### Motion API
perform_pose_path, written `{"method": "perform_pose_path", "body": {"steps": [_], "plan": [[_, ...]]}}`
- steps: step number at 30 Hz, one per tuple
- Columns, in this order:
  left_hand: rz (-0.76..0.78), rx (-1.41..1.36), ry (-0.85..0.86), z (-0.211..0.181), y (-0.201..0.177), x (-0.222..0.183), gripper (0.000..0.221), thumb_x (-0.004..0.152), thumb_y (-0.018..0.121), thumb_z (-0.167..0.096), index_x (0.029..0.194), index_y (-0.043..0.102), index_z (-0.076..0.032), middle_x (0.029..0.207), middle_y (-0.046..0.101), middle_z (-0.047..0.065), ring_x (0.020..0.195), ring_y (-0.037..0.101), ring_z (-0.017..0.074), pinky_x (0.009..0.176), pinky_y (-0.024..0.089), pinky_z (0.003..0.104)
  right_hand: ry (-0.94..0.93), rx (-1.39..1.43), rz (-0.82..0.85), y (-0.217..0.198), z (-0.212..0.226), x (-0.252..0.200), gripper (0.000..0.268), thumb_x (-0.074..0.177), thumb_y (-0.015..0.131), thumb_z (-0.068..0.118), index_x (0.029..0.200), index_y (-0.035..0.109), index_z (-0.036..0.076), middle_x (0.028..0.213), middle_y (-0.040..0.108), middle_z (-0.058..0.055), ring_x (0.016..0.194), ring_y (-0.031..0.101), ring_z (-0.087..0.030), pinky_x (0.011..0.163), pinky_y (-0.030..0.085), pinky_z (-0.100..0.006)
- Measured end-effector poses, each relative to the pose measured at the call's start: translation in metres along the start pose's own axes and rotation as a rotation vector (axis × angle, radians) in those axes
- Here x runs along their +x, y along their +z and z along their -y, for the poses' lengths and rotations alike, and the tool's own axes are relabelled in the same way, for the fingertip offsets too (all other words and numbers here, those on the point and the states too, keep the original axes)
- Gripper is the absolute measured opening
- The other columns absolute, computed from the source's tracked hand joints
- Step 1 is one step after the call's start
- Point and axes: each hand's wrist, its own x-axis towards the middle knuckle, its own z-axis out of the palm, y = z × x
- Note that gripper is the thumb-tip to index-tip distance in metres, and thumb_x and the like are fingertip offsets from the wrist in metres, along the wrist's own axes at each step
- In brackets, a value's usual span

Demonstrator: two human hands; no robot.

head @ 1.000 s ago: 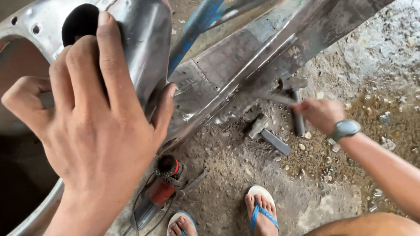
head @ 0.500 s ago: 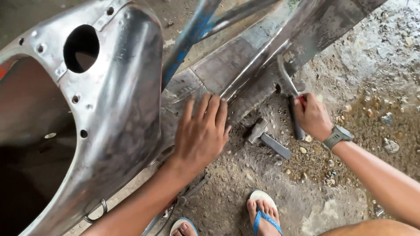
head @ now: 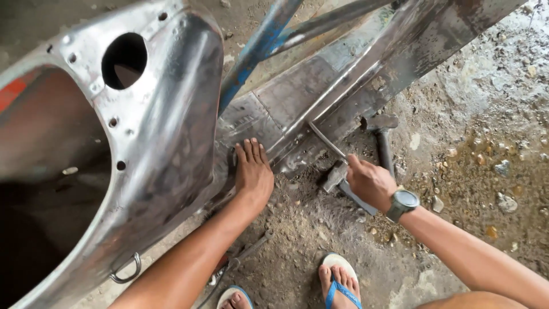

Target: Hammering and shaping a motorcycle frame using a hammer and a punch

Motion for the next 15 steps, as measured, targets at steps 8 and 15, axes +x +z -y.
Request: {"method": "perform_pose_path", "body": {"steps": [8,15], "plan": [[-0.084,0.062,0.047,0.004,0.011,-0.005,0.057,0.106,0.032,-0.016,0.157,0.028,0.009,0.163,0.029,0.033,0.15,0.028,0.0487,0.119,0.019,0.065,0.251,0.142,0.42,-0.028,0.04,-0.005,0.018,0.097,0.043,0.043,0.11,0.048,0.031,0.08,0.069,-0.013,0.076,0.074,-0.043,0.071,0.06,-0.055],[-0.106,0.077,0.067,0.011,0.009,-0.006,0.06,0.102,0.031,-0.014,0.157,0.027,0.01,0.162,0.026,0.035,0.15,0.027,0.0515,0.117,0.018,0.068,0.322,-0.293,-0.148,-0.011,0.051,-0.023,0.019,0.096,0.056,0.033,0.113,0.061,0.026,0.063,0.06,-0.004,0.049,0.066,-0.027,0.046,0.054,-0.039]]}}
